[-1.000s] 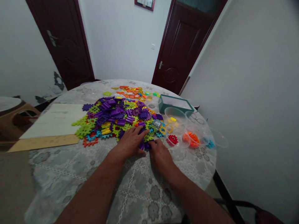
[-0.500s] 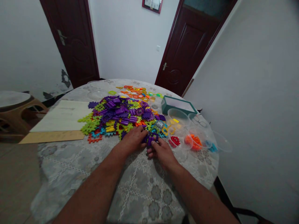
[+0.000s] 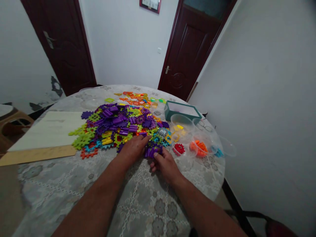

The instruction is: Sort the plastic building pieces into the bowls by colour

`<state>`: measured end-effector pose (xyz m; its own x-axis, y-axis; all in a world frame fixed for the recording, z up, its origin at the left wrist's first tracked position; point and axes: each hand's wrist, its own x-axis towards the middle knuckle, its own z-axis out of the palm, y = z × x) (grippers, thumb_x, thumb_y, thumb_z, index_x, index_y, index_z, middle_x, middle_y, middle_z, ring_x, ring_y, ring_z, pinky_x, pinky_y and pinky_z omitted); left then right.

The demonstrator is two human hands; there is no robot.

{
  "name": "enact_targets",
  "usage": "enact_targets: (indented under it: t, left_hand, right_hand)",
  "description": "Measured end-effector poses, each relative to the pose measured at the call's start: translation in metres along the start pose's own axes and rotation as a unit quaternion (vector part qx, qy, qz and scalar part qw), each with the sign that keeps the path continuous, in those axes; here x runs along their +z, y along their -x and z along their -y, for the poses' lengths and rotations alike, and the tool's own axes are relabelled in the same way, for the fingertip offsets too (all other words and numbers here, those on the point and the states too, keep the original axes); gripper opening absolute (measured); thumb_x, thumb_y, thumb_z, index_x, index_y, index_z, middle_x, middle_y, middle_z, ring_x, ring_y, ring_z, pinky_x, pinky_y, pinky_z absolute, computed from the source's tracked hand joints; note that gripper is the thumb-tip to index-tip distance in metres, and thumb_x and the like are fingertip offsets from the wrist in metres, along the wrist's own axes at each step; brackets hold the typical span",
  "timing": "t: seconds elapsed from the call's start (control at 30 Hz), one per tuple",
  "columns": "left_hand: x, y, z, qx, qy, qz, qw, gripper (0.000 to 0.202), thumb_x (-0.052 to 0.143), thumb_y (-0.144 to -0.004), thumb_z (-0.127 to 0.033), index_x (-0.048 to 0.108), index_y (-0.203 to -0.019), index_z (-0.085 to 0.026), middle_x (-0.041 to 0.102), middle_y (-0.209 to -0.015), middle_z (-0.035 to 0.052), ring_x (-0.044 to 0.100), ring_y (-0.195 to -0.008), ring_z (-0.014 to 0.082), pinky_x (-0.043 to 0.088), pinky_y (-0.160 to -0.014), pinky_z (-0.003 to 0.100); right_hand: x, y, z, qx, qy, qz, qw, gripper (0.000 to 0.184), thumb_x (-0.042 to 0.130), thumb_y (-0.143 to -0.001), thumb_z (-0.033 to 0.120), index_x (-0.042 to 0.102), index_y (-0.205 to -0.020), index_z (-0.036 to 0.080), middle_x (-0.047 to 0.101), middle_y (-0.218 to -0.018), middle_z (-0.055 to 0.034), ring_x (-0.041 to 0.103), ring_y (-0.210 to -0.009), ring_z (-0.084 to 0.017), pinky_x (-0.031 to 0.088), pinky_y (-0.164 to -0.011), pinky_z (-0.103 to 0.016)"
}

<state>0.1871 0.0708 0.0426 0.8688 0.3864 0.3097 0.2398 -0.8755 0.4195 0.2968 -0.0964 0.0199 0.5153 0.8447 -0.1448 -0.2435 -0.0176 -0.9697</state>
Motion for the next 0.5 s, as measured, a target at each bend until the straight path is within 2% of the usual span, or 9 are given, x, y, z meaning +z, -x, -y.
enact_targets:
  t: [0.13,0.27,0.37,0.43,0.5]
  left_hand:
    - [-0.001,-0.001,-0.002,-0.01,-0.046,0.005,0.999,0.057,0.054,-0.089,-0.011,0.063,-0.144,-0.026,0.072,-0.124,0.0142,0.068,-0.115,0.0324,0.054,-0.098,0.046]
    - [-0.007,-0.003,-0.009,-0.018,0.032,-0.047,0.998,0.055,0.054,-0.092,-0.016,0.06,-0.147,-0.021,0.068,-0.136,0.0168,0.067,-0.122,0.0332,0.053,-0.104,0.048]
    - [-0.017,-0.005,-0.017,-0.046,0.123,-0.092,0.987,0.05,0.058,-0.094,-0.024,0.06,-0.144,-0.023,0.068,-0.14,0.013,0.065,-0.127,0.0311,0.05,-0.109,0.047]
    - [-0.025,-0.005,-0.022,-0.103,0.207,-0.075,0.97,0.049,0.061,-0.093,-0.031,0.061,-0.142,-0.025,0.074,-0.127,0.0082,0.073,-0.107,0.0276,0.056,-0.095,0.043]
    - [-0.031,-0.004,-0.026,-0.166,0.318,-0.02,0.933,0.053,0.066,-0.09,-0.035,0.061,-0.142,-0.026,0.077,-0.106,0.0038,0.073,-0.078,0.0219,0.057,-0.073,0.036]
  right_hand:
    - [0.003,0.005,0.006,-0.005,0.054,0.0,0.999,0.036,0.07,-0.091,0.05,0.058,-0.109,0.021,0.069,-0.066,0.0024,0.062,-0.048,-0.013,0.05,-0.047,-0.021]
    - [0.004,0.01,0.011,-0.025,0.06,-0.009,0.998,0.034,0.071,-0.091,0.048,0.059,-0.108,0.022,0.067,-0.068,0.0039,0.06,-0.05,-0.012,0.048,-0.048,-0.021]
    - [0.003,0.013,0.011,-0.083,0.071,-0.026,0.994,0.028,0.068,-0.094,0.045,0.062,-0.111,0.023,0.067,-0.078,0.0027,0.062,-0.059,-0.012,0.048,-0.051,-0.022]
    - [0.002,0.014,0.01,-0.124,0.084,-0.044,0.988,0.025,0.068,-0.096,0.041,0.064,-0.113,0.024,0.067,-0.083,0.0024,0.062,-0.064,-0.012,0.049,-0.056,-0.023]
    - [0.002,0.016,0.01,-0.15,0.088,-0.061,0.983,0.023,0.068,-0.096,0.039,0.065,-0.113,0.025,0.066,-0.081,0.0033,0.061,-0.065,-0.013,0.05,-0.06,-0.024]
